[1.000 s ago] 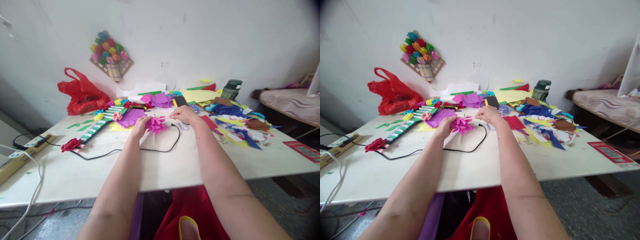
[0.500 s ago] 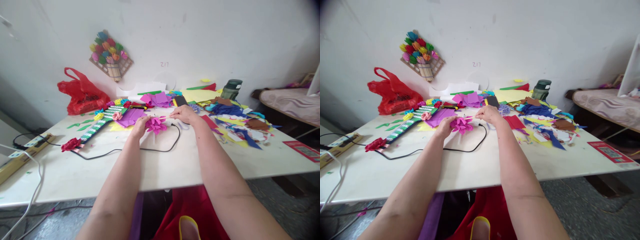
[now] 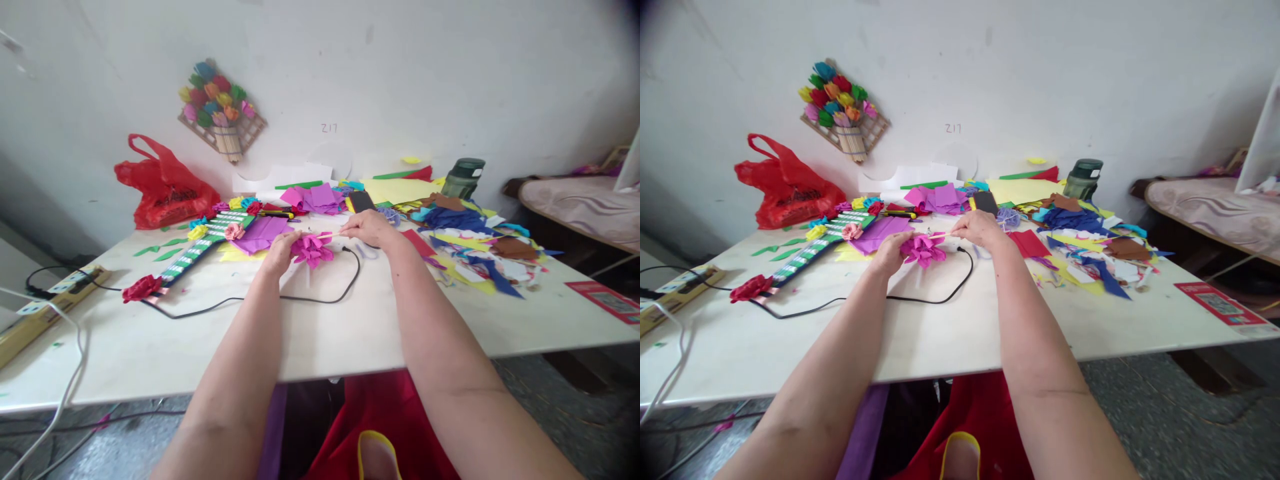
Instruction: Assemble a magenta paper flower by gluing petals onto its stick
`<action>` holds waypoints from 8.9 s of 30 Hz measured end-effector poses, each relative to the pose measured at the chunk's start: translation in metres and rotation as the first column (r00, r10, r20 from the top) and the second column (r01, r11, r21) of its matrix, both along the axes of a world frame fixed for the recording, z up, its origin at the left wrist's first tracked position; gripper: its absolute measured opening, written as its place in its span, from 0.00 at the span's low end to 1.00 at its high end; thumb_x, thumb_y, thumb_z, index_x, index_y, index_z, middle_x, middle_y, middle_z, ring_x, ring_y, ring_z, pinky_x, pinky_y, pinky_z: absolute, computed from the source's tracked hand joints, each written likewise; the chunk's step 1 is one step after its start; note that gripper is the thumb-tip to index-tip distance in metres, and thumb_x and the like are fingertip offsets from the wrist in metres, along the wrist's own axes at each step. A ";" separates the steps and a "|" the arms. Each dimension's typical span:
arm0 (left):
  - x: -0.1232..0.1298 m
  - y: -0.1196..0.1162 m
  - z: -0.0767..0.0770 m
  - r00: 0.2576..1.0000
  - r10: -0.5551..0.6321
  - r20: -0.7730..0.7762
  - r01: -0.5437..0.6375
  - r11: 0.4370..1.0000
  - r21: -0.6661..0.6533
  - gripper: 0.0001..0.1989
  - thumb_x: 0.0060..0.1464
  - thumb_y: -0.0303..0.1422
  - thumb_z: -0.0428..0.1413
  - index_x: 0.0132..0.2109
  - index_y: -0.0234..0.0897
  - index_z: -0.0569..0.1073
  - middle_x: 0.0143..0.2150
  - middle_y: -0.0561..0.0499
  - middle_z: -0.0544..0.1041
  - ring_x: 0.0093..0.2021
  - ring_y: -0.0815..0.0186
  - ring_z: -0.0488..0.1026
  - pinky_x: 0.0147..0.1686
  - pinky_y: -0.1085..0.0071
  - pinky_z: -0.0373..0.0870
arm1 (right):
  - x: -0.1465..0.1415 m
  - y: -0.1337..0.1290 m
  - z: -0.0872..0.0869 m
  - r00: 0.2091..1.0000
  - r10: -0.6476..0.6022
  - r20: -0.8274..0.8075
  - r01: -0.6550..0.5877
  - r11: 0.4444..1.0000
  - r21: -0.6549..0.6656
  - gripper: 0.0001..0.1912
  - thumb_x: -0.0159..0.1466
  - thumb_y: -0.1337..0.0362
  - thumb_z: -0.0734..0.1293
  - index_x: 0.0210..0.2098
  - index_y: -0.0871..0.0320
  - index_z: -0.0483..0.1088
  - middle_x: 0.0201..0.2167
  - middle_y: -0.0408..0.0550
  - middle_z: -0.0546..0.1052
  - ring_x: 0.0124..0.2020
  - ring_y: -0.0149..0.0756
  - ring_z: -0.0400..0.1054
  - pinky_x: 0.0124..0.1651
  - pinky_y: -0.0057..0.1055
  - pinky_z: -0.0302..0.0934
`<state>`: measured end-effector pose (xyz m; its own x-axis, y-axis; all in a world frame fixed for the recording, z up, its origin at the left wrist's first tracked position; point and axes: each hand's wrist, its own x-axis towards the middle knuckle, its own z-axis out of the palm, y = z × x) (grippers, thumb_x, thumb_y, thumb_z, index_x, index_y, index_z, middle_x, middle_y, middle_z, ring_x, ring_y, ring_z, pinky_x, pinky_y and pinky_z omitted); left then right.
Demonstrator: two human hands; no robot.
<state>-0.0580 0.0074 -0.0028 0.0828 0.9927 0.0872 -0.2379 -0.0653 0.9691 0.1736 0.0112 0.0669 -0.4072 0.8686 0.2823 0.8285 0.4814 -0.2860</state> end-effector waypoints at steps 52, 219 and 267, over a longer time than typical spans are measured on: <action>0.002 -0.004 0.001 0.998 0.047 -0.035 -0.044 0.996 0.080 0.11 0.46 0.37 0.62 0.27 0.32 0.74 0.23 0.49 0.73 0.21 0.70 0.67 0.19 0.74 0.53 | -0.001 -0.002 0.000 1.000 0.004 -0.009 -0.003 0.998 0.058 0.10 0.60 0.61 0.67 0.39 0.51 0.80 0.37 0.43 0.82 0.39 0.34 0.73 0.38 0.27 0.58; 0.006 -0.021 0.011 0.988 0.056 -0.146 -0.039 0.992 0.116 0.31 0.35 0.33 0.64 0.51 0.29 0.74 0.23 0.55 0.72 0.21 0.71 0.68 0.27 0.72 0.68 | -0.056 0.013 -0.047 0.833 -0.047 -0.552 0.019 0.998 -0.057 0.10 0.54 0.59 0.68 0.23 0.58 0.76 0.20 0.41 0.75 0.26 0.31 0.66 0.31 0.27 0.56; 0.008 -0.012 0.011 0.991 0.098 -0.094 -0.098 0.995 0.006 0.08 0.36 0.33 0.57 0.27 0.35 0.69 0.18 0.55 0.67 0.16 0.71 0.62 0.17 0.74 0.56 | -0.063 0.008 -0.040 0.772 0.270 -0.576 -0.218 0.963 0.160 0.06 0.55 0.66 0.68 0.22 0.57 0.72 0.27 0.45 0.76 0.34 0.35 0.68 0.41 0.31 0.60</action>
<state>-0.0502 -0.0050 0.0081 -0.0071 0.9964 0.0850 -0.1381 -0.0852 0.9868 0.1109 0.0194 0.0272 -0.3350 0.7270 0.5995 0.3638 0.6867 -0.6294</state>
